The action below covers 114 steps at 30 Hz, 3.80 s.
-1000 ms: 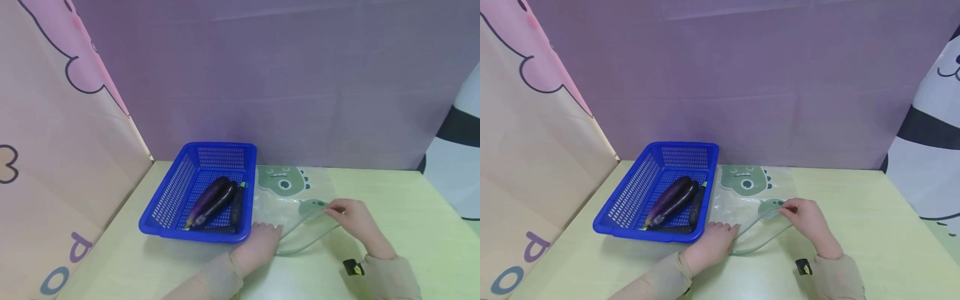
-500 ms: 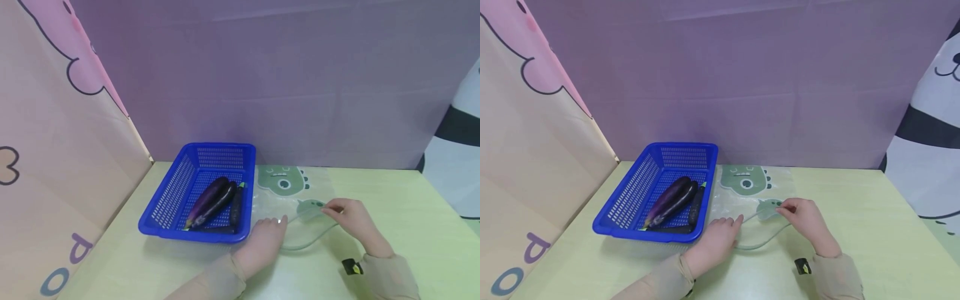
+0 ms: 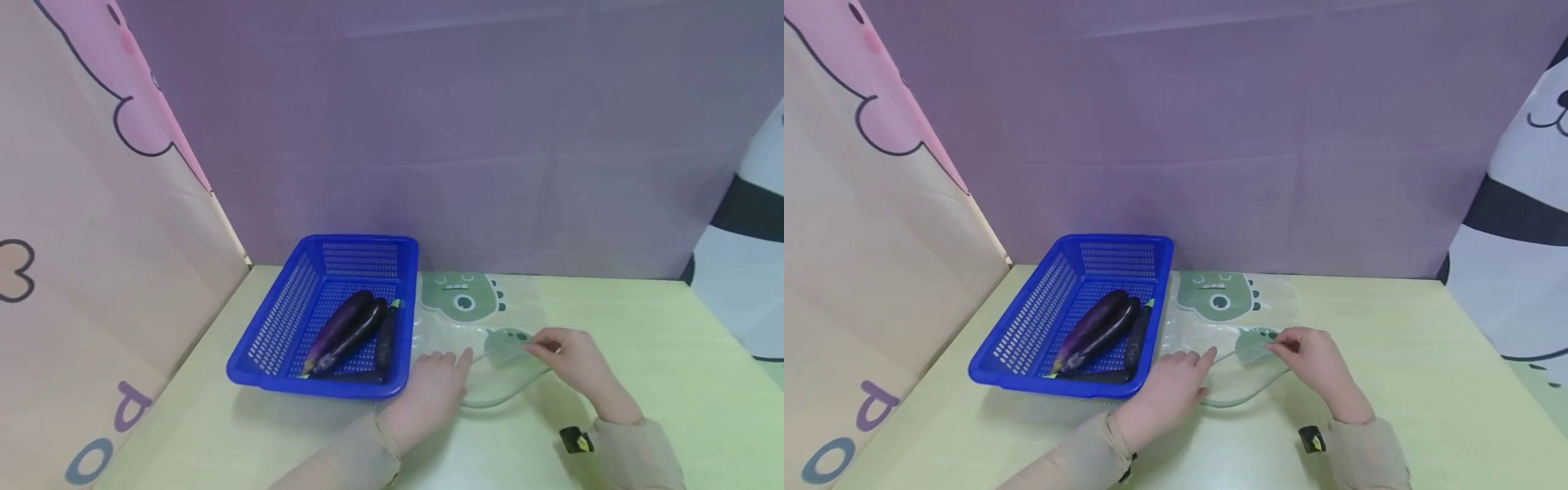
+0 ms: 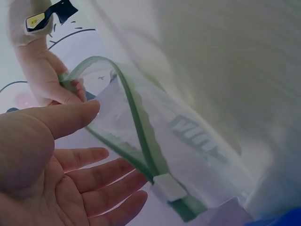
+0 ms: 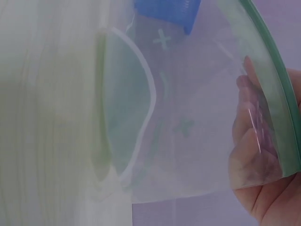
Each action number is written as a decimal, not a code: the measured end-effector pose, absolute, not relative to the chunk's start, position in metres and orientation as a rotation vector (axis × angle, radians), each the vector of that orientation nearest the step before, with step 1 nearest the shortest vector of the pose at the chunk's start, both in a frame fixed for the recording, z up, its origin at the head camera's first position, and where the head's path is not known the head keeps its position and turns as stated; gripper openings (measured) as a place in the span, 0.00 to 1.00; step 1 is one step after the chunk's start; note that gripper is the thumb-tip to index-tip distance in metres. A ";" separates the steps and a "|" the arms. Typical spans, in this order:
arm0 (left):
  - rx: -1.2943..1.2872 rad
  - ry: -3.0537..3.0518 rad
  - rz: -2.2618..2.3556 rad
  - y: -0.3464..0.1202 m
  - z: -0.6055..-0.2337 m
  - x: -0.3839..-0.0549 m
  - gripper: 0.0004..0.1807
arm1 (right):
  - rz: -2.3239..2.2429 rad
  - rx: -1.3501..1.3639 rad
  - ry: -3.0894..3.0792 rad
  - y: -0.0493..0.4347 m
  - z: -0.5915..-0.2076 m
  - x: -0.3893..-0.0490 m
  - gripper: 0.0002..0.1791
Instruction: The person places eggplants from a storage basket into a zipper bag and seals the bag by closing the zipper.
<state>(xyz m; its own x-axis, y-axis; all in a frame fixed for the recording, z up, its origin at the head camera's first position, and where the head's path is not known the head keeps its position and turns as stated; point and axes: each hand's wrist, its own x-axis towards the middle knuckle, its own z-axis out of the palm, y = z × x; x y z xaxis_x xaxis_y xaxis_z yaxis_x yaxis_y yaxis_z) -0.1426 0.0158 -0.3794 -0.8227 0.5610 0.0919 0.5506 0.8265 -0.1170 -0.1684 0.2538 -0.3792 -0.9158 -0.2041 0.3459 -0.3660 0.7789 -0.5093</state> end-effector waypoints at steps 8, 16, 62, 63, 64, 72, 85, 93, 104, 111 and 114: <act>-0.885 -2.890 0.120 0.012 -0.368 -0.142 0.27 | 0.856 0.428 -2.703 0.256 -0.381 -0.166 0.02; -0.865 -2.860 0.063 0.008 -0.363 -0.145 0.19 | 0.853 0.422 -2.698 0.256 -0.384 -0.168 0.03; -0.733 -2.723 -0.146 -0.048 -0.266 -0.170 0.20 | 0.930 0.393 -2.718 0.255 -0.388 -0.168 0.02; -0.721 -2.742 -0.159 -0.049 -0.264 -0.172 0.20 | 0.936 0.393 -2.717 0.254 -0.388 -0.168 0.02; -0.712 -2.759 -0.174 -0.050 -0.263 -0.174 0.21 | 0.940 0.391 -2.715 0.254 -0.388 -0.168 0.02; -0.595 -2.822 -0.261 -0.059 -0.255 -0.195 0.20 | 0.953 0.371 -2.728 0.254 -0.388 -0.168 0.03; -0.398 -2.972 -0.457 -0.089 -0.271 -0.231 0.24 | 0.965 0.380 -2.742 0.249 -0.396 -0.171 0.02; -0.317 -3.024 -0.481 -0.107 -0.284 -0.249 0.22 | 0.956 0.393 -2.728 0.248 -0.390 -0.171 0.02; -0.225 -3.060 -0.633 -0.128 -0.303 -0.260 0.26 | 0.968 0.404 -2.722 0.248 -0.391 -0.172 0.02; -0.180 -3.099 -0.655 -0.139 -0.317 -0.263 0.26 | 0.976 0.420 -2.710 0.248 -0.392 -0.172 0.03; -0.157 -3.114 -0.665 -0.142 -0.324 -0.264 0.26 | 0.975 0.424 -2.709 0.248 -0.393 -0.171 0.03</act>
